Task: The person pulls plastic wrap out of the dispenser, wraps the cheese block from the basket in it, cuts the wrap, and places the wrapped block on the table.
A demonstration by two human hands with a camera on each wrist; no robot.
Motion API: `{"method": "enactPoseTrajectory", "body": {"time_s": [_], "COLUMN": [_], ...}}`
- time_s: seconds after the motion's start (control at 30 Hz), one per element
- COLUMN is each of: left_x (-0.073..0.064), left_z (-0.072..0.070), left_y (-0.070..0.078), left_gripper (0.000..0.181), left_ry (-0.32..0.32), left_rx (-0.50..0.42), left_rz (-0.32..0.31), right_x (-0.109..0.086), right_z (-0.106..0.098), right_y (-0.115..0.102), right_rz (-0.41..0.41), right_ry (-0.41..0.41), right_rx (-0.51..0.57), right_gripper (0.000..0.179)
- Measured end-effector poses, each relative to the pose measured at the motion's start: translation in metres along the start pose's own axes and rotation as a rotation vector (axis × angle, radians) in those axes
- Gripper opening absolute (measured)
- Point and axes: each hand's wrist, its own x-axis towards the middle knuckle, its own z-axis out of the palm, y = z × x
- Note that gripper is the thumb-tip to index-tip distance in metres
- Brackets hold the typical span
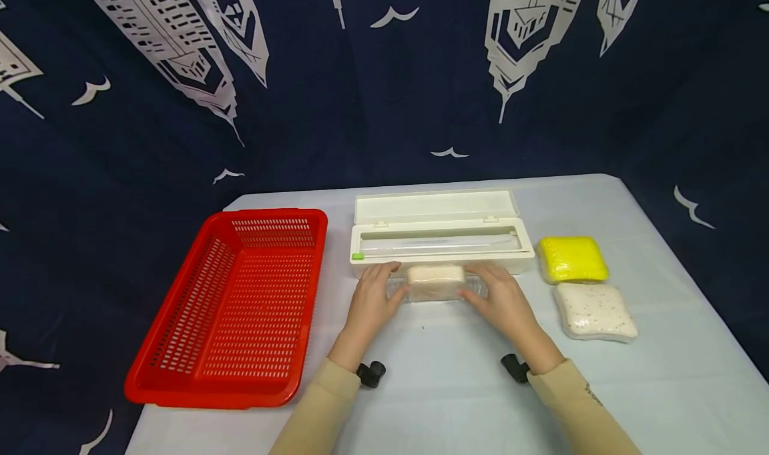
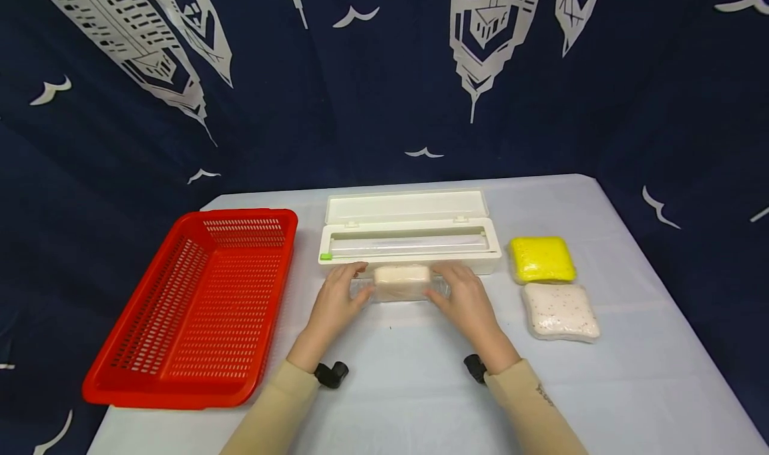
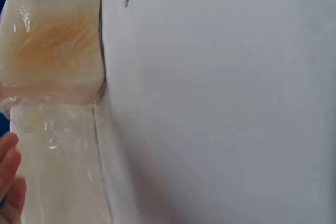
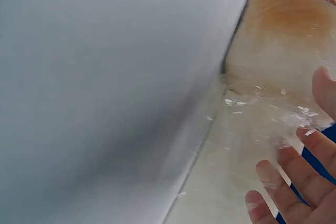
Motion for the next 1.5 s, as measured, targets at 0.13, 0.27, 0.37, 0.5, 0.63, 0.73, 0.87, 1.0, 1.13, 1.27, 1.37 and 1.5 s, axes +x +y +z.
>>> {"method": "enactPoseTrajectory", "body": {"time_s": [0.13, 0.27, 0.37, 0.5, 0.63, 0.73, 0.87, 1.0, 1.13, 1.27, 1.37, 1.5], "left_x": [-0.001, -0.003, -0.004, -0.003, -0.005, -0.006, -0.005, -0.002, -0.001, 0.0, -0.001, -0.002], "left_z": [0.005, 0.009, 0.011, 0.013, 0.016, 0.017, 0.018, 0.02, 0.023, 0.024, 0.023, 0.016], "left_y": [-0.003, -0.009, -0.012, -0.016, -0.016, -0.014, -0.01, -0.004, 0.001, 0.004, 0.006, 0.009], "left_gripper": [0.047, 0.048, 0.052, 0.052, 0.052, 0.057, 0.062, 0.056, 0.05, 0.045, 0.044, 0.043], "left_ry": [-0.021, -0.055, -0.078, -0.127, -0.156, -0.135, -0.083, -0.049, -0.028, 0.004, 0.011, -0.006], "left_rx": [0.048, 0.076, 0.068, 0.052, 0.044, 0.013, -0.039, -0.065, -0.059, -0.023, -0.018, -0.038], "left_rz": [-0.023, -0.068, -0.089, -0.105, -0.104, -0.064, -0.005, -0.011, -0.011, 0.003, -0.016, -0.037], "right_x": [-0.001, -0.004, -0.005, -0.005, -0.006, -0.007, -0.006, -0.004, -0.002, -0.001, -0.001, -0.001], "right_z": [0.002, 0.004, 0.004, 0.002, 0.0, 0.002, 0.005, 0.006, 0.009, 0.012, 0.012, 0.008], "right_y": [0.004, 0.008, 0.011, 0.014, 0.017, 0.018, 0.017, 0.012, 0.006, 0.001, -0.002, -0.007], "right_rz": [0.018, 0.075, 0.127, 0.18, 0.21, 0.2, 0.141, 0.085, 0.045, 0.011, 0.015, 0.065], "right_ry": [-0.025, -0.068, -0.113, -0.177, -0.197, -0.173, -0.117, -0.069, -0.02, 0.026, 0.033, -0.012], "right_rx": [0.004, 0.025, 0.025, 0.033, 0.066, 0.08, 0.093, 0.107, 0.121, 0.106, 0.095, 0.12], "right_gripper": [0.044, 0.05, 0.056, 0.057, 0.056, 0.054, 0.053, 0.058, 0.057, 0.051, 0.049, 0.046]}}
